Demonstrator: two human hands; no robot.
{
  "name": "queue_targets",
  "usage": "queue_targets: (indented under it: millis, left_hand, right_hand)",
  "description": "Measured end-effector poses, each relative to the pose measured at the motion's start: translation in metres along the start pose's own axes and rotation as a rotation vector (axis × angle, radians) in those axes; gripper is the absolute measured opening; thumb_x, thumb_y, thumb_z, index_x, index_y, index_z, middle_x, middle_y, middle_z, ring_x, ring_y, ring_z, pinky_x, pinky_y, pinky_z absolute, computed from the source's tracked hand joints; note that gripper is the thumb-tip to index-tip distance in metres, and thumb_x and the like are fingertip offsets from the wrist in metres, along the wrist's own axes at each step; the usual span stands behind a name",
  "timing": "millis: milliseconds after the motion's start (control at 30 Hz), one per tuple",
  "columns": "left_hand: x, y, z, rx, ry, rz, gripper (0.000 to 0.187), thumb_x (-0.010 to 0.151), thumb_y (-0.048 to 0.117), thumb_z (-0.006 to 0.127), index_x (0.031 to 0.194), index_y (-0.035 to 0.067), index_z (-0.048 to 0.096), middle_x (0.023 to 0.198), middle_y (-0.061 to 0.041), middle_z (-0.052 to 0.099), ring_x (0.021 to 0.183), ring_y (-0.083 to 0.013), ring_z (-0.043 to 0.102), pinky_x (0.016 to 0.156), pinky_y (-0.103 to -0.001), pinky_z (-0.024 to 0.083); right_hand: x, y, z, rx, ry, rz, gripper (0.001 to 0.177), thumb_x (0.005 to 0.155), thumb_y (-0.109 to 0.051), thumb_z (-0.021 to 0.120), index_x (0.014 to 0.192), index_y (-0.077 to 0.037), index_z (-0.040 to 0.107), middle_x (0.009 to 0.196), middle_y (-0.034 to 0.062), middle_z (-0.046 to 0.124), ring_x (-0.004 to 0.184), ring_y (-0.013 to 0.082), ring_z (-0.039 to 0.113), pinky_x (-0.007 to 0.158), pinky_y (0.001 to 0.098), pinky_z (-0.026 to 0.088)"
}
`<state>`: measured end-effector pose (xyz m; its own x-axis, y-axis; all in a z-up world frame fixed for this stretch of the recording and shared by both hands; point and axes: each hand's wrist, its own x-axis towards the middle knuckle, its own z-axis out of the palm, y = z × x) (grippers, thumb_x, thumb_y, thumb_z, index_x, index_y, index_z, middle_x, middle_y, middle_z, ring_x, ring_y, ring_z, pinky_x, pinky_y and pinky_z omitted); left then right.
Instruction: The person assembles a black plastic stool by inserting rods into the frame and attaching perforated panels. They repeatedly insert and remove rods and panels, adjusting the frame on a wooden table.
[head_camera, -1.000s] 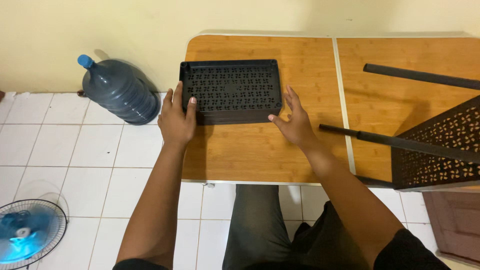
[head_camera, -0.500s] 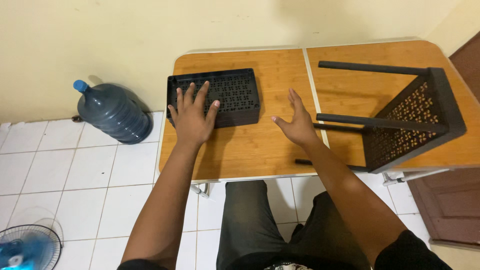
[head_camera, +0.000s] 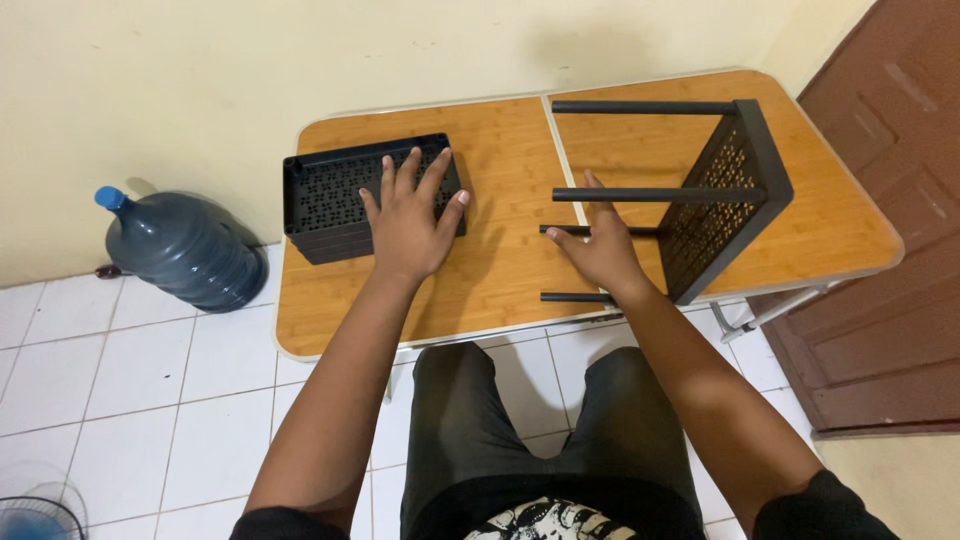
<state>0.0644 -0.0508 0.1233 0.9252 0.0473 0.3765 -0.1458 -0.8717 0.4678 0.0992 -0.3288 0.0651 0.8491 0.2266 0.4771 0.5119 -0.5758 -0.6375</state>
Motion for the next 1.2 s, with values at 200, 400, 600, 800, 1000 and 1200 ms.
queue_targets:
  millis: [200,400,600,800,1000,1200]
  left_hand:
    - [0.000,0.036,-0.001,-0.022,-0.010,0.098,0.060,0.100,0.055,0.053,0.154,0.030,0.046,0.162,-0.018,0.036,0.153,-0.0463,0.019,0.114,-0.078,0.011]
    - [-0.001,0.071,-0.007,-0.087,0.017,0.221,0.056,0.103,0.052,0.054,0.154,0.029,0.048,0.162,-0.016,0.037,0.153,-0.0468,0.020,0.115,-0.078,0.011]
    - [-0.006,0.110,-0.012,-0.071,0.048,0.381,0.056,0.101,0.050,0.060,0.152,0.028,0.051,0.161,-0.016,0.039,0.152,-0.0472,0.021,0.116,-0.078,0.010]
    - [-0.012,0.141,0.002,0.063,0.086,0.607,0.052,0.096,0.045,0.066,0.143,0.024,0.059,0.159,-0.015,0.041,0.153,-0.0438,0.024,0.115,-0.079,0.011]
    - [-0.006,0.159,0.031,0.222,0.020,0.755,0.059,0.094,0.019,0.063,0.152,0.026,0.052,0.150,-0.007,0.053,0.139,-0.0287,0.051,0.114,-0.065,0.033]
    - [0.002,0.158,0.044,0.204,-0.004,0.778,0.066,0.090,0.007,0.062,0.150,0.030,0.053,0.115,0.000,0.067,0.103,-0.0231,0.064,0.077,-0.042,0.050]
  right_hand:
    - [-0.022,-0.007,-0.034,0.027,-0.024,0.268,0.099,0.084,-0.030,0.081,0.161,-0.006,0.024,0.157,0.0242,0.044,0.146,0.0342,0.044,0.110,0.0438,0.045]
    - [-0.049,-0.020,-0.061,-0.003,-0.017,0.195,0.095,0.091,-0.025,0.082,0.159,0.000,0.021,0.163,0.0263,0.036,0.151,0.0390,0.034,0.112,0.0487,0.040]
    - [-0.078,-0.064,-0.098,0.125,-0.044,0.291,0.090,0.084,-0.014,0.081,0.157,-0.003,0.029,0.147,0.0212,0.054,0.127,0.0258,0.059,0.098,0.0389,0.051]
    - [-0.077,-0.069,-0.127,0.217,0.306,0.147,0.031,0.096,-0.007,0.073,0.125,-0.001,0.065,0.085,-0.0012,0.068,0.069,-0.0012,0.057,0.059,0.0171,0.044]
    - [-0.047,-0.036,-0.154,0.048,0.599,-0.026,0.008,0.104,-0.006,0.074,0.111,-0.002,0.071,0.092,0.0007,0.063,0.079,0.0042,0.050,0.073,0.0215,0.041]
    - [-0.020,-0.006,-0.163,-0.171,0.476,-0.161,0.018,0.100,-0.007,0.066,0.117,-0.001,0.070,0.128,0.0144,0.058,0.125,0.0206,0.051,0.103,0.0349,0.041]
